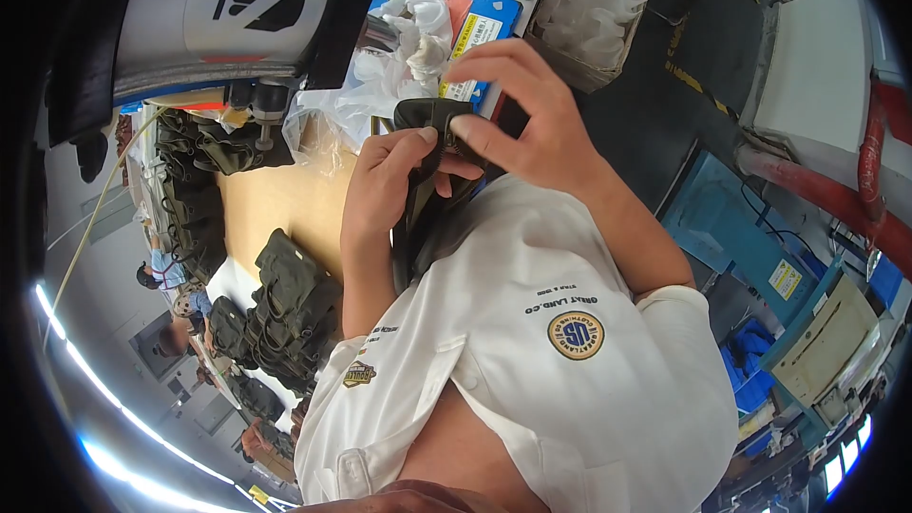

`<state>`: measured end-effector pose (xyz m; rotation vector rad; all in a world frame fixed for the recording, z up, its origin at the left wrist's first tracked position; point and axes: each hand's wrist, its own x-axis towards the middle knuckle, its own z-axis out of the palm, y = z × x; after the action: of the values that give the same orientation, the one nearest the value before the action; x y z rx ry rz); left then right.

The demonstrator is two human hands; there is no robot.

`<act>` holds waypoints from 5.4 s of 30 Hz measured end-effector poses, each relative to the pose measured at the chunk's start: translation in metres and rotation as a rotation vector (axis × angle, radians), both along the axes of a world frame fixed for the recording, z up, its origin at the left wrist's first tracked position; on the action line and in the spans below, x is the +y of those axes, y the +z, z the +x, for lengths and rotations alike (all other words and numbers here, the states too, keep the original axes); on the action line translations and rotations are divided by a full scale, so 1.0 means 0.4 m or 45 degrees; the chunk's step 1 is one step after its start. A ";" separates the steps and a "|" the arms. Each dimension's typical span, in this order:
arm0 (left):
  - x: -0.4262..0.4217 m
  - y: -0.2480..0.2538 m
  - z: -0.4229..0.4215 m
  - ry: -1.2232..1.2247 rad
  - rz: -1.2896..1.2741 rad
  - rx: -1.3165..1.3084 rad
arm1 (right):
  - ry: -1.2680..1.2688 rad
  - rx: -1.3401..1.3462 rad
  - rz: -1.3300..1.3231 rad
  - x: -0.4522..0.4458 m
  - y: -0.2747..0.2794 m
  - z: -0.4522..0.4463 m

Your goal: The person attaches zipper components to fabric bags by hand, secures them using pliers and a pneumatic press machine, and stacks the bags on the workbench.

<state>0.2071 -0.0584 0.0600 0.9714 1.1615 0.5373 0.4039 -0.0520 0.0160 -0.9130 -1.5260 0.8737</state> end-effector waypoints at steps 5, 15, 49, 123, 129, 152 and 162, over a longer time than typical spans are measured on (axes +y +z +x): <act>-0.005 0.003 -0.004 -0.046 0.057 0.003 | 0.076 0.090 -0.223 0.003 -0.025 0.012; -0.246 0.011 -0.144 -0.248 0.895 0.725 | 0.246 -0.295 -0.112 -0.008 -0.077 -0.115; -0.923 -0.172 -1.205 1.610 0.823 1.129 | 0.807 -0.824 0.285 -0.423 -0.180 -1.271; -1.640 -0.040 -2.580 1.793 0.006 1.762 | 1.897 -0.269 -0.925 -1.118 0.065 -2.710; -1.624 -0.217 -2.621 1.954 -0.178 1.756 | 2.002 -0.539 -0.894 -0.986 -0.086 -2.654; -1.300 -0.546 -1.823 2.478 0.024 -0.357 | 0.878 -0.277 0.451 -0.956 -0.169 -2.588; -1.107 -0.540 -1.912 2.442 0.053 -0.522 | 0.883 0.030 0.100 -0.548 0.204 -2.320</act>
<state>-0.5578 -0.5011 -0.1560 -0.5652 1.3940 2.1060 -0.5242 -0.2714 0.0977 -0.2972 -1.8721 1.2892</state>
